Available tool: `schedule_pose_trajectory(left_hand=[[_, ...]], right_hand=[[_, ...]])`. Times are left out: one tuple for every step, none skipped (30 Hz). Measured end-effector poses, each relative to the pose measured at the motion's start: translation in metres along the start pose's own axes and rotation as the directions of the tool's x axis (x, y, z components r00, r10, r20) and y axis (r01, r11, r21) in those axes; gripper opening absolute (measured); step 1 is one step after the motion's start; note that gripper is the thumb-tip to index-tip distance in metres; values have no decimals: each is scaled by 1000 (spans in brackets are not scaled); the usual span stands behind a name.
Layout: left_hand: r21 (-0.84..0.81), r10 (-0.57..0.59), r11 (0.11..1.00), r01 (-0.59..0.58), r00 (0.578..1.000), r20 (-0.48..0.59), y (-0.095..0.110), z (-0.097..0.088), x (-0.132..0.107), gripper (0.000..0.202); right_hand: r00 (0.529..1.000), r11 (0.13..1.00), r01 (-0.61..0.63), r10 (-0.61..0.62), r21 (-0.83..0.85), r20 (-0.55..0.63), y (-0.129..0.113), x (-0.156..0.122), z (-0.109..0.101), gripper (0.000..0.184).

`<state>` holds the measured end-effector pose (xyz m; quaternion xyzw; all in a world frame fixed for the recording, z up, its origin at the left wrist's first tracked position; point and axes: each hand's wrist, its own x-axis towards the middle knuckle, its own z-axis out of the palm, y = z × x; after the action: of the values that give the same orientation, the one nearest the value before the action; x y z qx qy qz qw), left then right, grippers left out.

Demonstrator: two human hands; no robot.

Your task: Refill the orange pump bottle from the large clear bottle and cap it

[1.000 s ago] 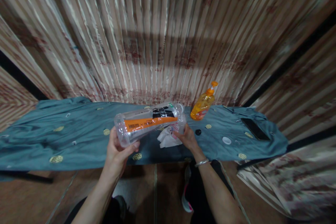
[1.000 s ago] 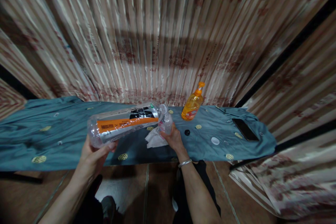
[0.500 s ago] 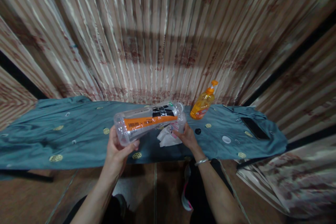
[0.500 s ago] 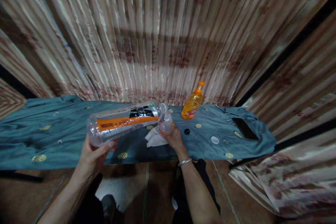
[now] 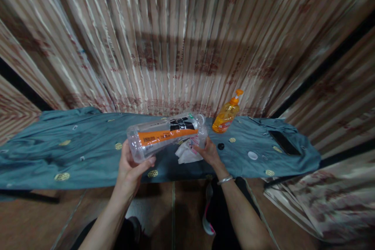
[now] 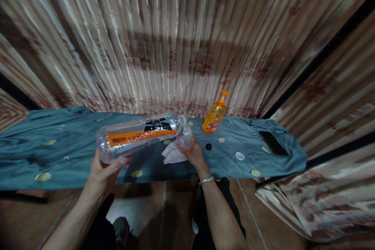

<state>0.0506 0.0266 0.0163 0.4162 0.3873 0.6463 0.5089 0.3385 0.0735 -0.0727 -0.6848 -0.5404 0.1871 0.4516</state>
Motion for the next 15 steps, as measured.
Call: schedule_pose_trajectory(left_hand=[[-1, -2, 1000, 2, 1000, -5, -1, -1, 0, 77], [0, -2, 1000, 2, 1000, -7, -1, -2, 0, 77], [2, 0, 1000, 0, 1000, -5, -2, -2, 1, 77], [7, 2, 1000, -2, 1000, 0, -2, -3, 1, 77], [10, 6, 1000, -6, 1000, 5, -3, -3, 1, 77], [11, 9, 1000, -9, 1000, 7, -2, -3, 1, 77], [8, 16, 1000, -16, 1000, -1, -2, -2, 2, 78], [3, 20, 1000, -19, 1000, -10, -2, -2, 2, 78], [-2, 20, 1000, -20, 1000, -20, -2, -1, 2, 79], [-6, 17, 1000, -17, 1000, -26, -1, -1, 2, 79], [-8, 12, 1000, -12, 999, -31, -1, -1, 2, 80], [-7, 7, 1000, -7, 999, -32, -2, -1, 2, 80], [-4, 5, 1000, -5, 999, -33, -2, -1, 2, 80], [1, 7, 1000, -7, 999, -33, -3, -2, 2, 81], [6, 13, 1000, -12, 999, -37, -4, -3, 2, 81]], right_hand=[[1000, 1000, -5, 5, -2, 0, 0, 0, 0, 38], [1000, 1000, -7, 7, -2, 1, 0, 0, 0, 38], [1000, 1000, -5, 5, 2, 2, -1, 0, -1, 38], [1000, 1000, -1, 1, 9, 2, -1, 0, -1, 38], [1000, 1000, 4, -4, 19, 3, -2, -1, -1, 39], [1000, 1000, 9, -9, 30, 5, -2, -1, -1, 39], [1000, 999, 10, -10, 42, 6, -2, -1, -2, 39], [1000, 998, 9, -10, 55, 7, -2, -1, -2, 39], [1000, 998, 7, -8, 65, 10, -3, -1, -2, 39], [1000, 998, 3, -4, 71, 12, -3, -2, -2, 38], [1000, 997, -3, 2, 72, 15, -3, -2, -2, 38], [1000, 998, -9, 8, 69, 17, -4, -2, -2, 38], [1000, 998, -14, 13, 63, 19, -4, -2, -2, 38], [1000, 998, -18, 17, 57, 20, -4, -2, -1, 38], [1000, 999, -20, 19, 50, 20, -4, -2, -1, 38]])
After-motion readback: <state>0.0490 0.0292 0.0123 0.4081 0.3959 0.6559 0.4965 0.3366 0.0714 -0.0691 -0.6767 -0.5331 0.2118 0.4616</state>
